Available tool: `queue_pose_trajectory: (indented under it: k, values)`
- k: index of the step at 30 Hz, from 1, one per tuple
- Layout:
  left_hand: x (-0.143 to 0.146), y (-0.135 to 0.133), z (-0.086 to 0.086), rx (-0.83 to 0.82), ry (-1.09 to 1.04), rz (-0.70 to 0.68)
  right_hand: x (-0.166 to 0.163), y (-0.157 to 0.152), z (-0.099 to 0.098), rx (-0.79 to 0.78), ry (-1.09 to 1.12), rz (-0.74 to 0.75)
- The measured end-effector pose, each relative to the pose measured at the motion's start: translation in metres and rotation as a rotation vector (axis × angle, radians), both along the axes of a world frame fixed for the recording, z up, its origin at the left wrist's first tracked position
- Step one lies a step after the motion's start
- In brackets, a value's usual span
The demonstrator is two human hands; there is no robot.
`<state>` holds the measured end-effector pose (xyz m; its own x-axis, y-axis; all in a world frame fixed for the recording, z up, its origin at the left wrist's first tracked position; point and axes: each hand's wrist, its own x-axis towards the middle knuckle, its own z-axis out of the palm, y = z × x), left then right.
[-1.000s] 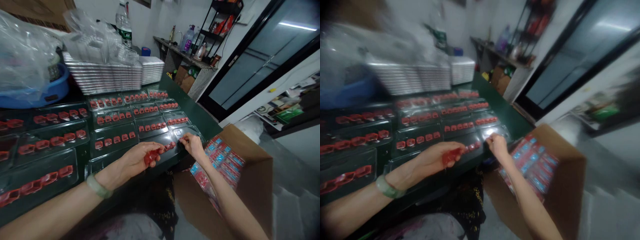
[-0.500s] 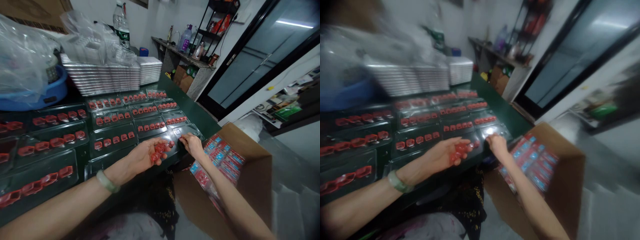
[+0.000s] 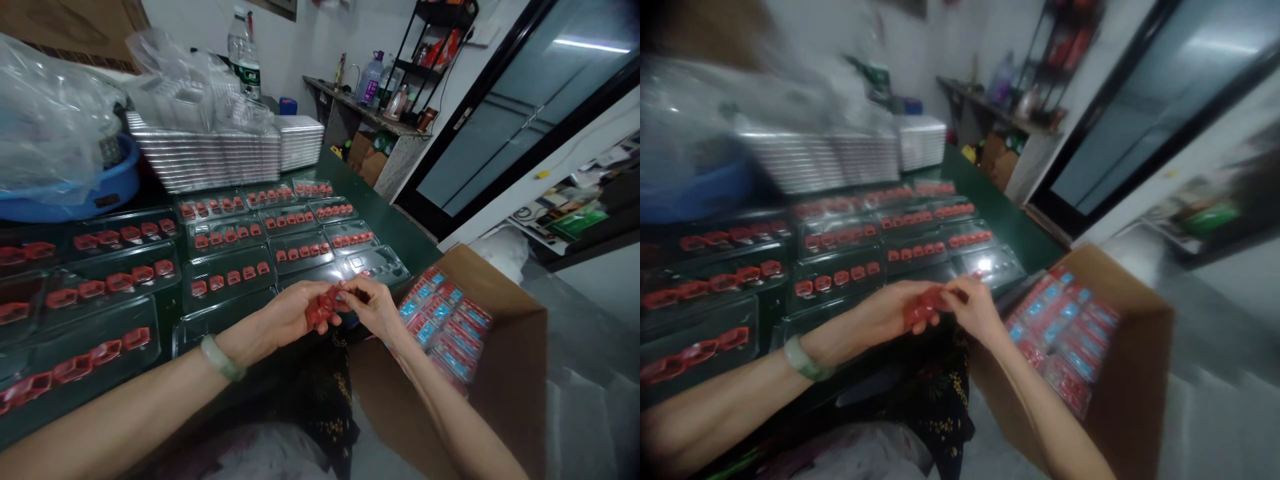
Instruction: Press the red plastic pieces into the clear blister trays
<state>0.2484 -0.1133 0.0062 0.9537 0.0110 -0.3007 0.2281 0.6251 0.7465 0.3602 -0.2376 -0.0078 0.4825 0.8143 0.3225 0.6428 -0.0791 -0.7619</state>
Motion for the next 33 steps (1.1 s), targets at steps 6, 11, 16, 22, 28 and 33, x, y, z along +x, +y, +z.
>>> queue_pose_trajectory:
  k: [6,11,16,22,28,33]
  values:
    - [-0.001,-0.003,0.0,0.23,-0.034,0.003,-0.01,-0.006,0.005,0.042,-0.011,0.036]
    - [-0.005,-0.003,0.005,0.239,-0.067,-0.027,-0.015,-0.007,0.007,0.047,-0.064,0.089]
    - [-0.009,-0.002,0.007,0.341,-0.046,0.007,-0.02,-0.008,-0.002,0.11,-0.122,-0.035]
    - [-0.012,-0.007,0.008,0.579,-0.055,0.034,-0.032,-0.005,-0.005,0.11,-0.102,-0.118]
    - [-0.012,-0.005,0.007,0.882,-0.141,0.042,-0.038,-0.007,0.0,0.084,-0.078,-0.097]
    - [-0.012,-0.006,0.004,0.984,-0.145,0.039,-0.04,-0.01,0.0,0.054,-0.085,-0.081]
